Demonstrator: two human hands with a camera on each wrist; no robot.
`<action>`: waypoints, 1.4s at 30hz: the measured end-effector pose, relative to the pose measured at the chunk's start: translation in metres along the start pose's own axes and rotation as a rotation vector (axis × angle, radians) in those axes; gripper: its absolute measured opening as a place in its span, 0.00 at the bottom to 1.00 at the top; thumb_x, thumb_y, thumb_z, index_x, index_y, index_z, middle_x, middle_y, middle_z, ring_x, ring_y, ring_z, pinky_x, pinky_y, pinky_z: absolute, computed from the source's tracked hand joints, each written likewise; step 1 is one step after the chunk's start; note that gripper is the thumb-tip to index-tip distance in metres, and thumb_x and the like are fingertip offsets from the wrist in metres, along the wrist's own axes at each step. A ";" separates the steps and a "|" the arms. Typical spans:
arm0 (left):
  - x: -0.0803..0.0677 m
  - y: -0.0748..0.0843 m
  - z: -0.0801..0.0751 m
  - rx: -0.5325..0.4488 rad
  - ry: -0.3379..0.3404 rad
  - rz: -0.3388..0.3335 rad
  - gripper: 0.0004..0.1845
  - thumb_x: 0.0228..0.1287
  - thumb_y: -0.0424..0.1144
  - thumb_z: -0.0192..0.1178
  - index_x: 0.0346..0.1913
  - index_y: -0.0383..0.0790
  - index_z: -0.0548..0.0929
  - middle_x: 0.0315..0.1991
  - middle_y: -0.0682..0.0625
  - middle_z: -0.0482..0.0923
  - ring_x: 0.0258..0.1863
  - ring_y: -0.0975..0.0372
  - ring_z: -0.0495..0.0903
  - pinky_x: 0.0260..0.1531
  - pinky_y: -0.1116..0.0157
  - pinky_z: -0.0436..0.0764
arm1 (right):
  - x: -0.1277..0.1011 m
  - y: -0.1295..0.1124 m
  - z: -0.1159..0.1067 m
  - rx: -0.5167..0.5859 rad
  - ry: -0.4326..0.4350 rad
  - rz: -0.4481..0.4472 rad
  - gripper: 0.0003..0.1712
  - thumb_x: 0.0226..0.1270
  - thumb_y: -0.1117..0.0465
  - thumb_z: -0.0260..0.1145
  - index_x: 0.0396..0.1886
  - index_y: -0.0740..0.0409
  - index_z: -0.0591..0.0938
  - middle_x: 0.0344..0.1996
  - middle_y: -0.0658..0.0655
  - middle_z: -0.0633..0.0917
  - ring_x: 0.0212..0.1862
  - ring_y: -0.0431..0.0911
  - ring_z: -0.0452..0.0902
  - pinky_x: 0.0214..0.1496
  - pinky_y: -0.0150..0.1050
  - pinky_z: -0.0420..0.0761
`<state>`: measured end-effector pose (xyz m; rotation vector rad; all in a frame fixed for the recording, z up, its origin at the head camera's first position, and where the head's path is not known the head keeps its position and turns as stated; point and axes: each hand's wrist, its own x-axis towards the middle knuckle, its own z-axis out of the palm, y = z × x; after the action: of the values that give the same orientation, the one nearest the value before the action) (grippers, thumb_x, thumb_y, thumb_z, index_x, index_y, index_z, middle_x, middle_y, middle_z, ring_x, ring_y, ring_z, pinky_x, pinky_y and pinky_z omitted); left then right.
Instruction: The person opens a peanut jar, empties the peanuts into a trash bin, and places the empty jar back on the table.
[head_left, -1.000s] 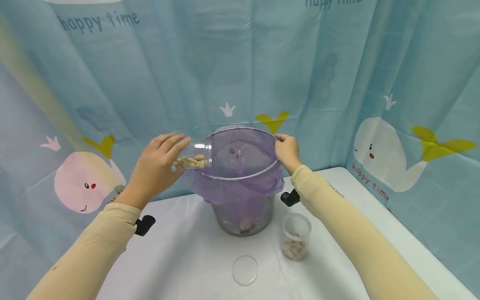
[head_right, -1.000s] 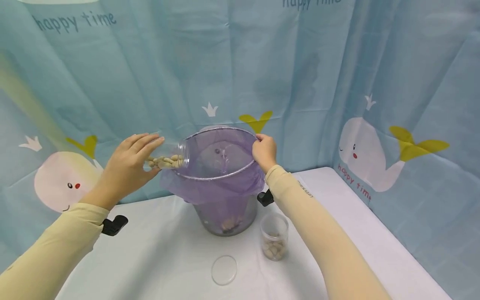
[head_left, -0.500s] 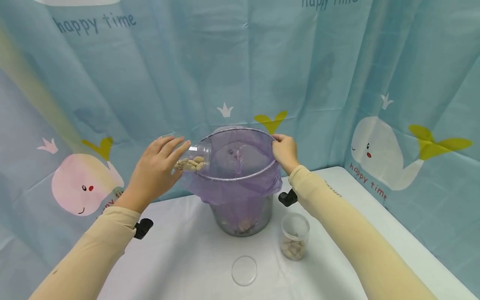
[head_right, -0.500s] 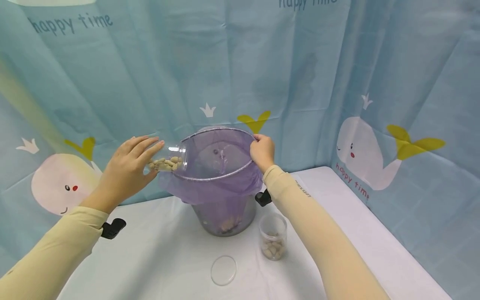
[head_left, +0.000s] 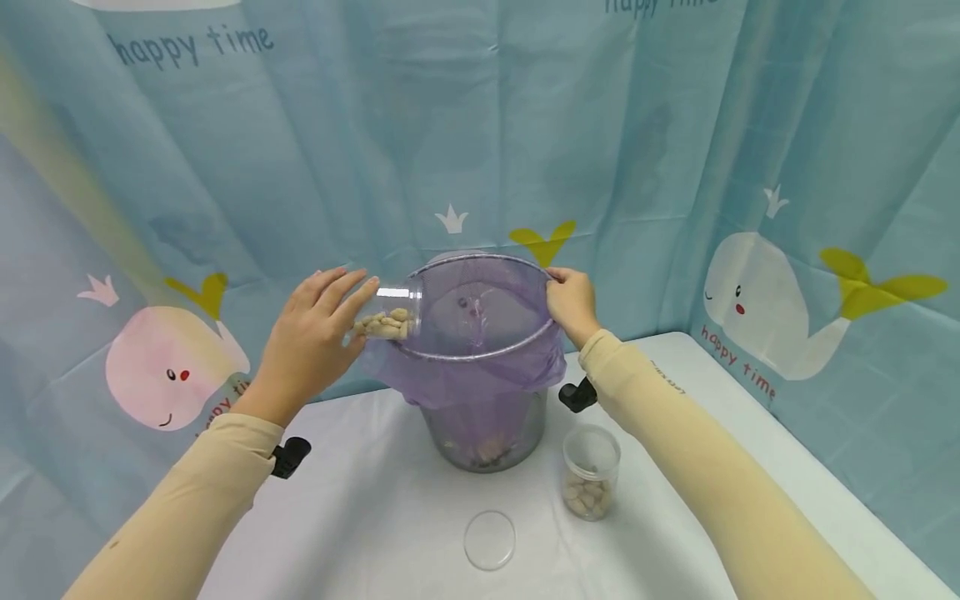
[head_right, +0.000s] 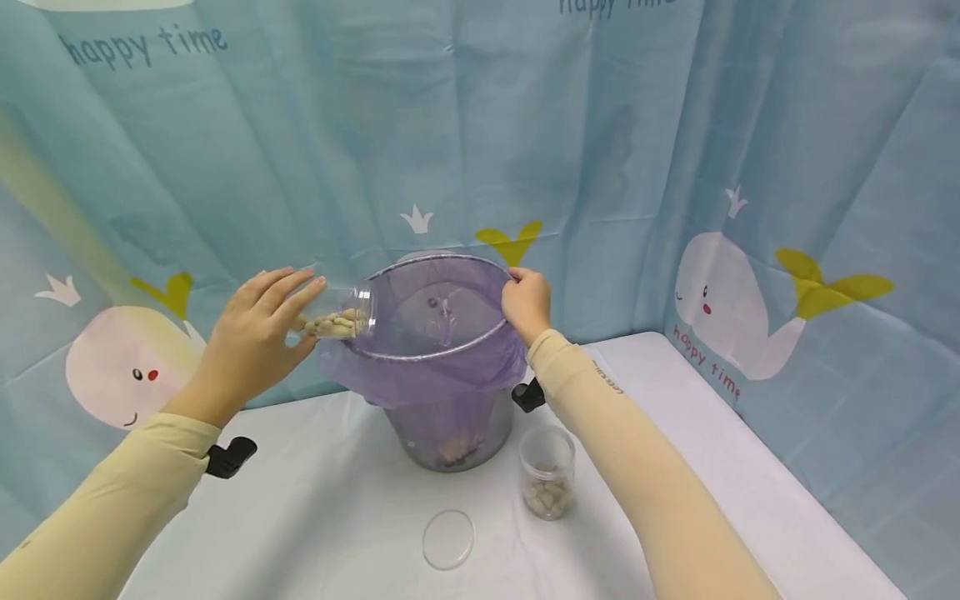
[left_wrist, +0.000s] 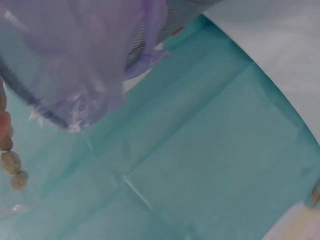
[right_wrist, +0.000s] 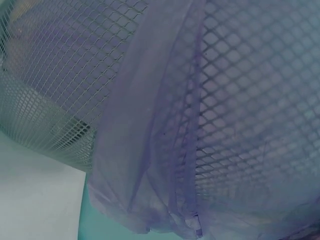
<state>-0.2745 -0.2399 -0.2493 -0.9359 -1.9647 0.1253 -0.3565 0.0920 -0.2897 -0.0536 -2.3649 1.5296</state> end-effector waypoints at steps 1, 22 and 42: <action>0.001 0.000 0.000 0.003 0.000 0.002 0.43 0.34 0.24 0.79 0.62 0.33 0.76 0.57 0.33 0.78 0.58 0.39 0.74 0.62 0.42 0.75 | 0.000 0.000 0.000 0.004 -0.003 -0.002 0.23 0.76 0.63 0.50 0.65 0.63 0.77 0.63 0.63 0.80 0.66 0.55 0.75 0.65 0.49 0.79; -0.001 0.002 -0.001 -0.013 -0.006 -0.022 0.45 0.33 0.26 0.81 0.63 0.33 0.75 0.58 0.34 0.78 0.59 0.39 0.74 0.63 0.42 0.74 | -0.003 -0.001 -0.002 0.031 -0.031 0.005 0.23 0.77 0.64 0.49 0.66 0.63 0.76 0.63 0.64 0.79 0.64 0.57 0.76 0.62 0.50 0.81; 0.001 -0.002 -0.007 -0.014 0.011 -0.008 0.44 0.34 0.24 0.80 0.62 0.34 0.75 0.58 0.34 0.78 0.59 0.40 0.74 0.63 0.42 0.74 | -0.003 -0.003 -0.001 -0.020 0.003 -0.002 0.22 0.75 0.65 0.49 0.64 0.63 0.78 0.61 0.64 0.81 0.60 0.55 0.79 0.56 0.43 0.83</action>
<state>-0.2700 -0.2426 -0.2437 -0.9358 -1.9610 0.1023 -0.3534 0.0914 -0.2875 -0.0585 -2.3772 1.5048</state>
